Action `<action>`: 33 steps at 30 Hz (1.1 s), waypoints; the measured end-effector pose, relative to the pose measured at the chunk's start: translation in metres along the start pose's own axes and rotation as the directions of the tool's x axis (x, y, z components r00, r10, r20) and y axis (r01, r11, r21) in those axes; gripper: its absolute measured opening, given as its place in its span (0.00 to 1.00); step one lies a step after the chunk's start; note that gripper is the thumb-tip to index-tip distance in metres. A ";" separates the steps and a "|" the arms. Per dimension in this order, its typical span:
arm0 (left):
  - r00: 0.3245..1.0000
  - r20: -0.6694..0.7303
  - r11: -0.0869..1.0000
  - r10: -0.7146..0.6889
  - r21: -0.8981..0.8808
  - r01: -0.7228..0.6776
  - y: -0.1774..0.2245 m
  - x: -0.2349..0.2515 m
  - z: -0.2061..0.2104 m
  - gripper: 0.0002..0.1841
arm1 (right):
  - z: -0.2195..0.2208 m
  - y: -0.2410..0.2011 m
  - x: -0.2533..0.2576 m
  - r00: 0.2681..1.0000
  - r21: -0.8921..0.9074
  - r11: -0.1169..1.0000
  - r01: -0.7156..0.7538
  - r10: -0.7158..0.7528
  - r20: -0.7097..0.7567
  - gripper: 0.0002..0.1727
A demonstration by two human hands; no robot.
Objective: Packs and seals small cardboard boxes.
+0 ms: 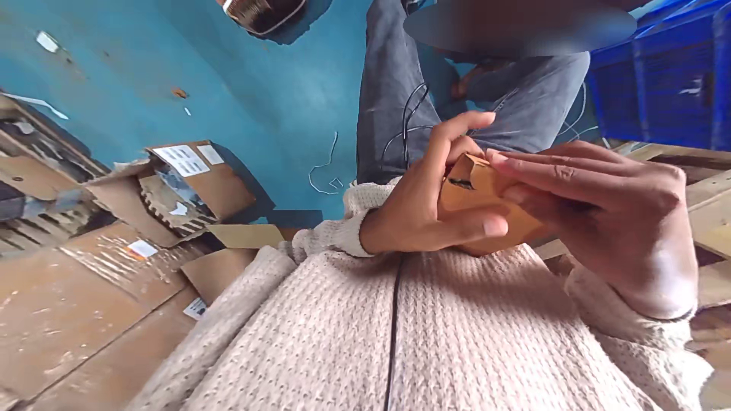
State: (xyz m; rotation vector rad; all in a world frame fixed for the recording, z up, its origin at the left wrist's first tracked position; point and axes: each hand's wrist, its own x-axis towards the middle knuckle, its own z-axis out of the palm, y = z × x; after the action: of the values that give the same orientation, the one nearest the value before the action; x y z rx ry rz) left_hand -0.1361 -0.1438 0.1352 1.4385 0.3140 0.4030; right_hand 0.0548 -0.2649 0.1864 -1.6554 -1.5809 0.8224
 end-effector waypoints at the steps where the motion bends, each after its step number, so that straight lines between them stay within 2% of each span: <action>1: 1.000 0.011 1.000 0.006 -0.009 -0.006 -0.002 -0.003 0.000 0.51 | 0.001 -0.001 -0.001 1.000 -0.011 1.000 -0.017 0.017 -0.013 0.15; 4: 0.995 0.085 0.998 0.057 -0.017 -0.056 -0.003 -0.007 -0.004 0.52 | 0.004 -0.007 -0.004 0.996 -0.061 0.997 -0.037 0.032 -0.078 0.14; 7: 0.980 0.177 0.995 0.089 0.032 -0.096 0.002 -0.004 -0.008 0.53 | 0.003 -0.009 -0.006 0.988 -0.152 0.988 -0.010 -0.014 -0.157 0.13; 11: 0.988 0.144 0.996 0.058 0.054 -0.067 0.001 -0.001 -0.007 0.58 | 0.008 -0.007 -0.006 0.984 -0.160 0.985 0.066 -0.091 -0.150 0.13; 15: 0.989 0.140 0.995 0.056 0.080 -0.068 -0.002 0.000 -0.008 0.48 | 0.019 -0.002 -0.009 0.977 -0.062 0.996 0.064 -0.075 -0.197 0.11; 19: 0.991 0.117 0.996 0.067 0.051 -0.073 -0.004 0.000 -0.009 0.32 | 0.024 -0.004 -0.012 0.972 -0.026 0.999 0.031 -0.036 -0.233 0.10; 23: 0.994 0.096 0.997 -0.052 -0.050 0.057 -0.003 0.004 -0.016 0.24 | 0.024 -0.003 -0.009 0.975 0.036 0.999 0.028 -0.019 -0.222 0.10; 26: 0.966 0.213 0.971 -0.148 -0.154 0.183 -0.004 0.017 -0.028 0.18 | 0.024 -0.002 -0.007 0.979 0.036 0.999 0.021 -0.013 -0.203 0.10; 29: 0.905 0.367 0.928 -0.214 -0.214 0.306 -0.004 0.029 -0.040 0.13 | 0.020 -0.003 -0.006 0.984 0.082 0.996 0.028 -0.013 -0.180 0.10; 33: 0.863 0.458 0.902 -0.215 -0.245 0.355 -0.007 0.033 -0.044 0.12 | 0.015 -0.004 -0.004 0.989 0.095 0.995 0.019 -0.006 -0.145 0.10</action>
State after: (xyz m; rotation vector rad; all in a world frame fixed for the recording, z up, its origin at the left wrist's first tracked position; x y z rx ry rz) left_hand -0.1258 -0.0908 0.1242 1.0949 0.1012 -0.1086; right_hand 0.0400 -0.2676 0.1819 -1.5980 -1.4290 0.7424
